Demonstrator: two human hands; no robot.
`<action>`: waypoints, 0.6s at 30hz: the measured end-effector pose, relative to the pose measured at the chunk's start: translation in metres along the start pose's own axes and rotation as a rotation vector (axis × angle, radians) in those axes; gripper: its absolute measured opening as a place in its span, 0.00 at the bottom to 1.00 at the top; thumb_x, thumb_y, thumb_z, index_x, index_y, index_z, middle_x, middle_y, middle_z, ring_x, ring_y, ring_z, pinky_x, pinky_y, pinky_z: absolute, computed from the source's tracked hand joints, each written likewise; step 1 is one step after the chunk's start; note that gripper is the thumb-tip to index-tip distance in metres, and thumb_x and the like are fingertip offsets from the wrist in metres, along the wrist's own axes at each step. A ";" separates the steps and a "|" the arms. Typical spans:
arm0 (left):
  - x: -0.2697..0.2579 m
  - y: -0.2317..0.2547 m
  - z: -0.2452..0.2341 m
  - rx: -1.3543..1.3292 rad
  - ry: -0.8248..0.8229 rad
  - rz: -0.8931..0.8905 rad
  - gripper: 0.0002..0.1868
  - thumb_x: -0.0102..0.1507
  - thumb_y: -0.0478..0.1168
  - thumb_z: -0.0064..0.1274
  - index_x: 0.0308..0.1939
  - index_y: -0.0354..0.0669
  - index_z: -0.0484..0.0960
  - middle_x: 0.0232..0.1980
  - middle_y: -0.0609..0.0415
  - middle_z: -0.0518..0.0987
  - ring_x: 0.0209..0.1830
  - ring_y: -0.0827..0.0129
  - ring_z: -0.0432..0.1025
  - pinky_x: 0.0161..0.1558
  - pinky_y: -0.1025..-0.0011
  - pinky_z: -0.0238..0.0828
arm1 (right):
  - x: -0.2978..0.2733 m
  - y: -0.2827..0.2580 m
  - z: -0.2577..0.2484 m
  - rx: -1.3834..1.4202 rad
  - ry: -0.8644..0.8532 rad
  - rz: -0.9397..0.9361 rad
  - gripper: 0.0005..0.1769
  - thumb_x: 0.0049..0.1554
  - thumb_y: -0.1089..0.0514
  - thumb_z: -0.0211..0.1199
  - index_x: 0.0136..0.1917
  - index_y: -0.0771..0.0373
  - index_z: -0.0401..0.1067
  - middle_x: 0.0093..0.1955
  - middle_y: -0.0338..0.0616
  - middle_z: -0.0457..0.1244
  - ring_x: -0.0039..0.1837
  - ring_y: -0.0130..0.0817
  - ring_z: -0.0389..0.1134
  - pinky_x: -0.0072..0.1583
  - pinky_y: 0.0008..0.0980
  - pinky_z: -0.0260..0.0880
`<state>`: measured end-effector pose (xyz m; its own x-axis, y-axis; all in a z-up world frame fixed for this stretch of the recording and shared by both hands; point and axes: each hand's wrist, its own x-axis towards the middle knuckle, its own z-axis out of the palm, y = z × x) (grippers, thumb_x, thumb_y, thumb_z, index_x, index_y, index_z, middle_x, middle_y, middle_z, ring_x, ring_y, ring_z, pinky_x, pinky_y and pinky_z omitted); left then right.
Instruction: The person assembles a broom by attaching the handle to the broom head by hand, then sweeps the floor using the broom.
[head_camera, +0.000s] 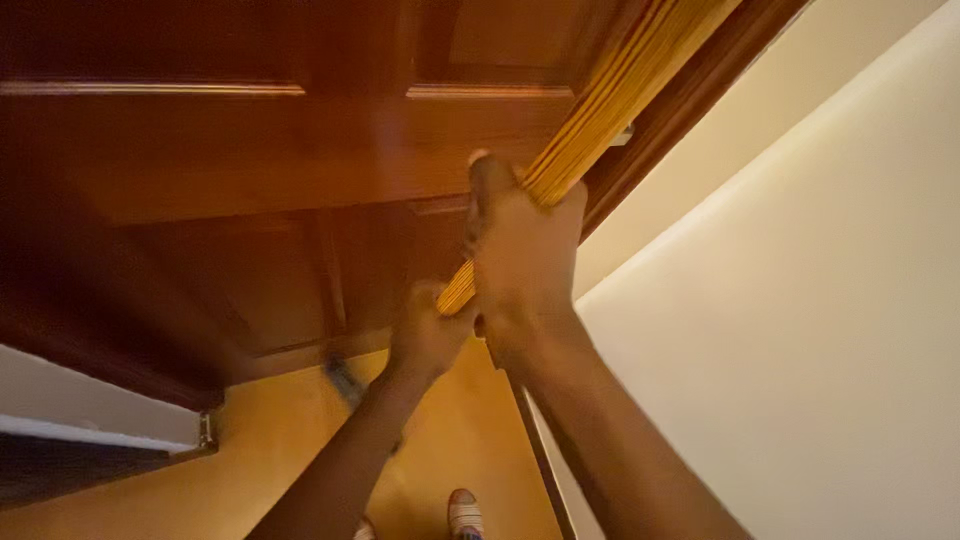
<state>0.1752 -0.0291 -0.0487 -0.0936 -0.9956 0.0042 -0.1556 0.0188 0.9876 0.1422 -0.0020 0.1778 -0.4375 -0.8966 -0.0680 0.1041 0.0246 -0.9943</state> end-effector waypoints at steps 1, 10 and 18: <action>0.001 -0.004 0.002 -0.043 -0.017 -0.012 0.12 0.59 0.44 0.57 0.32 0.36 0.85 0.27 0.48 0.85 0.26 0.64 0.81 0.34 0.66 0.76 | -0.002 -0.001 0.003 0.000 -0.002 0.008 0.17 0.53 0.58 0.59 0.26 0.53 0.58 0.20 0.32 0.49 0.23 0.25 0.46 0.27 0.33 0.46; 0.008 -0.048 -0.020 0.101 0.136 -0.119 0.29 0.51 0.44 0.67 0.53 0.38 0.75 0.39 0.44 0.80 0.34 0.59 0.76 0.34 0.59 0.74 | -0.001 0.039 0.029 0.024 -0.228 -0.166 0.17 0.56 0.60 0.62 0.28 0.59 0.60 0.24 0.33 0.52 0.25 0.24 0.49 0.28 0.32 0.46; -0.040 -0.033 -0.063 0.055 0.191 0.003 0.17 0.56 0.50 0.65 0.31 0.39 0.86 0.23 0.50 0.78 0.24 0.72 0.69 0.30 0.63 0.69 | -0.027 0.031 0.039 0.205 -0.252 -0.043 0.16 0.55 0.63 0.60 0.30 0.57 0.58 0.24 0.35 0.50 0.24 0.25 0.47 0.28 0.31 0.48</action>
<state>0.2455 0.0039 -0.0716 0.0934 -0.9947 0.0422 -0.2095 0.0218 0.9776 0.1927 0.0059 0.1523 -0.2128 -0.9769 0.0218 0.2792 -0.0821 -0.9567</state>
